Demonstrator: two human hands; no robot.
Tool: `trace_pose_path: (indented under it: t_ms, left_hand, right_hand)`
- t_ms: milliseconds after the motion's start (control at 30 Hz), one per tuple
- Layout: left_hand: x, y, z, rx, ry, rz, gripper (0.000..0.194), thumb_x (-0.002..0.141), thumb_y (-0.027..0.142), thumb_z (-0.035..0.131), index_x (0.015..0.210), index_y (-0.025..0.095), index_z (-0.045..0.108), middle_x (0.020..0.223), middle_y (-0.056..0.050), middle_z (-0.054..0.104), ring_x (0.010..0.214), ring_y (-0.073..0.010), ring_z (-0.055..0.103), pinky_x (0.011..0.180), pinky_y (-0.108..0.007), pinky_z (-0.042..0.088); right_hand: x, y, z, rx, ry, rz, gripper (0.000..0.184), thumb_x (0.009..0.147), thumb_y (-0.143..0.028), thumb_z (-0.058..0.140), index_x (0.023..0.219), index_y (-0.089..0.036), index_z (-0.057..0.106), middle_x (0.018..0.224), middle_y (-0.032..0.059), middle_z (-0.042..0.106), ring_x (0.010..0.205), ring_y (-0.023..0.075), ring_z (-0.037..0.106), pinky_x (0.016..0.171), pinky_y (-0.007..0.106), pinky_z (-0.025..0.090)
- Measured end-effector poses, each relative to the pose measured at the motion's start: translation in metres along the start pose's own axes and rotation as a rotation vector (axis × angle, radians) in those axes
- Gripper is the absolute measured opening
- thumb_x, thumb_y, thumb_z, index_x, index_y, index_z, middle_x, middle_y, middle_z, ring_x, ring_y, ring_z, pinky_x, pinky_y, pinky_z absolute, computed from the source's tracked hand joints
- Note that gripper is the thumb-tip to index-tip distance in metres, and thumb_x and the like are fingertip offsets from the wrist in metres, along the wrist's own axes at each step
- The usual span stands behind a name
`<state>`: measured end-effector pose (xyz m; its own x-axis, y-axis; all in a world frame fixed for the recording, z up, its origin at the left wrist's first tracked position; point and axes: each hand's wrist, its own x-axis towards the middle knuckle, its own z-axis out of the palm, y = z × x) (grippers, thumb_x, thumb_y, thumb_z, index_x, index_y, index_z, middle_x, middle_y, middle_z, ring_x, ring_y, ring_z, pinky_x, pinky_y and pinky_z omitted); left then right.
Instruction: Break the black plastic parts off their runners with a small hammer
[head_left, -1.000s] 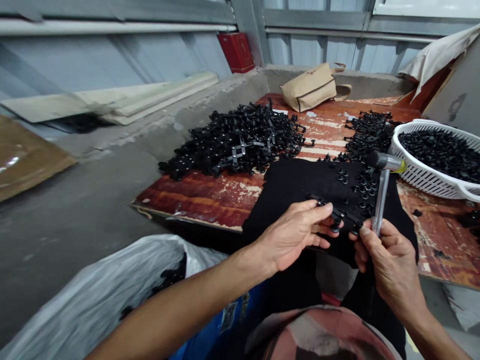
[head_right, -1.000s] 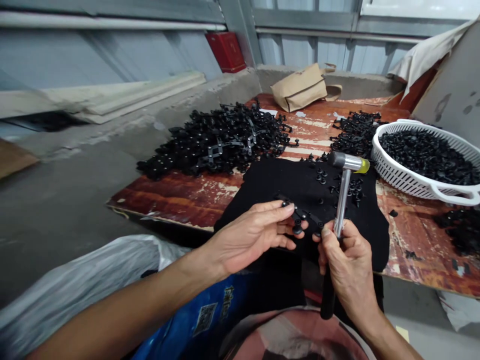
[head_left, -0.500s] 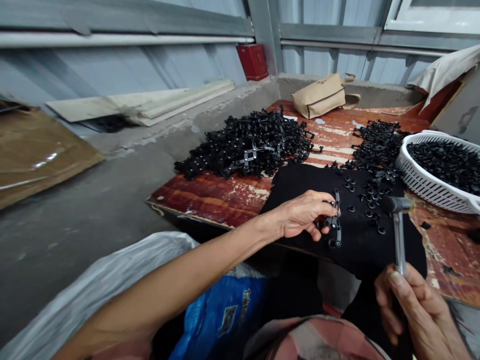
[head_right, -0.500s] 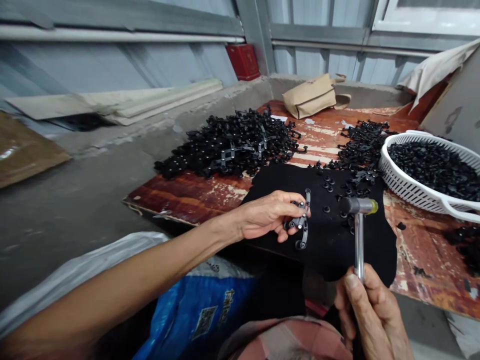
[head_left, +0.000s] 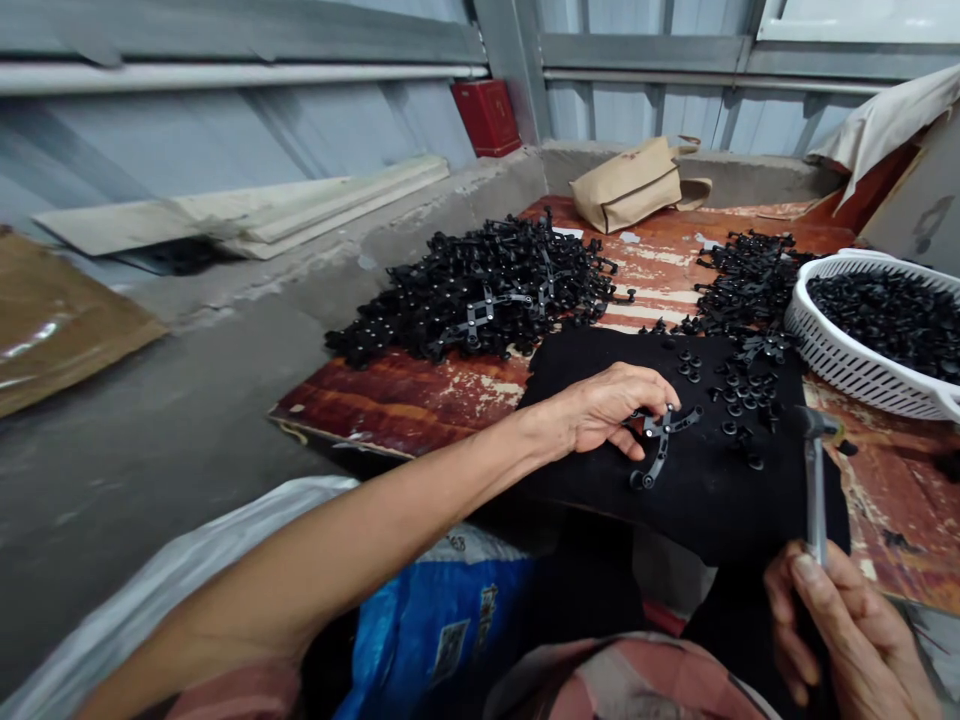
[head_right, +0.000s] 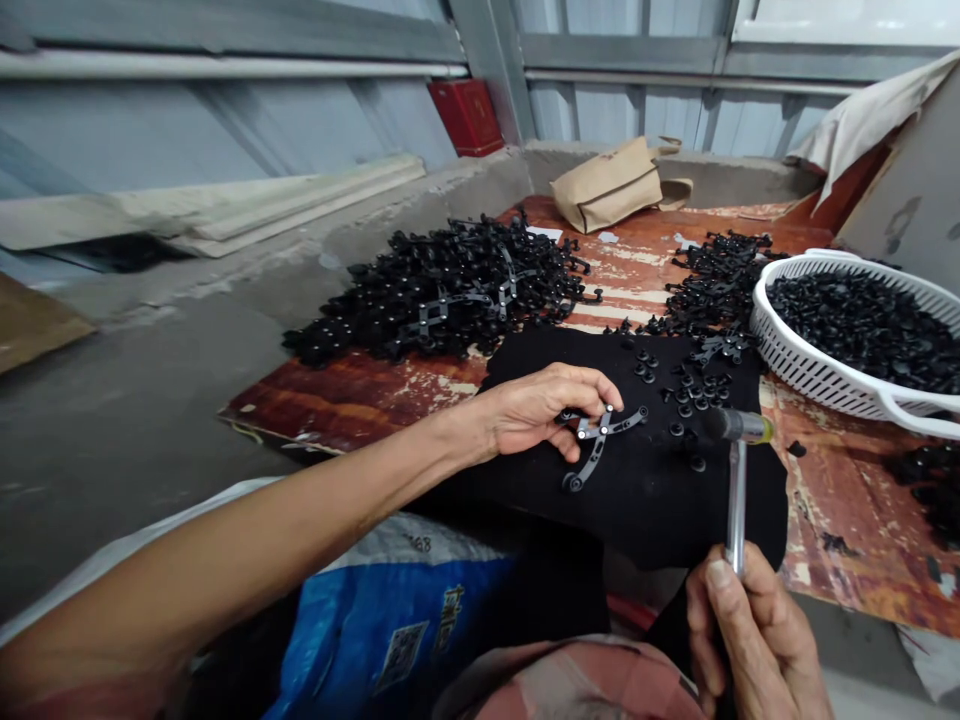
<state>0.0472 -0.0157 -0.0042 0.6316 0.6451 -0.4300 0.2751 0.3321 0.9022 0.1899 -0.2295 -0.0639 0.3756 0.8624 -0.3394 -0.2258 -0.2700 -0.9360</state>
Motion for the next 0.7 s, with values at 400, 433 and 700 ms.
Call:
trace_pose_path:
  t_ms: [400,433,700]
  left_hand:
    - [-0.026,-0.010,0.019,-0.193,-0.352,-0.054,0.013,0.066,0.012,0.057,0.078,0.014,0.059,0.053,0.004,0.048,0.038,-0.0044,0.040,0.033,-0.014,0.034]
    - [-0.027,-0.012,0.018,-0.220,-0.298,-0.040,0.015,0.067,0.015,0.059,0.082,0.015,0.058,0.057,0.004,0.050,0.040,-0.0049,0.042,0.035,-0.015,0.036]
    - [-0.034,-0.023,0.013,-0.362,-0.235,-0.139,0.041,0.059,0.043,0.078,0.078,0.011,0.060,0.079,-0.005,0.062,0.062,-0.0121,0.061,0.051,-0.021,0.044]
  right_hand:
    - [0.053,-0.035,0.034,0.039,-0.104,-0.116,0.030,0.079,-0.048,0.067,0.090,-0.022,0.058,0.045,-0.0092,0.043,0.032,0.0060,0.035,0.029,0.016,0.031]
    - [0.054,-0.035,0.036,0.046,-0.121,-0.108,0.029,0.079,-0.048,0.066,0.085,-0.021,0.057,0.042,-0.0096,0.042,0.031,0.0058,0.034,0.029,0.016,0.031]
    - [0.055,-0.039,0.040,0.046,-0.029,-0.201,0.028,0.079,-0.046,0.068,0.082,-0.022,0.054,0.044,-0.0094,0.044,0.035,0.0060,0.039,0.032,0.015,0.035]
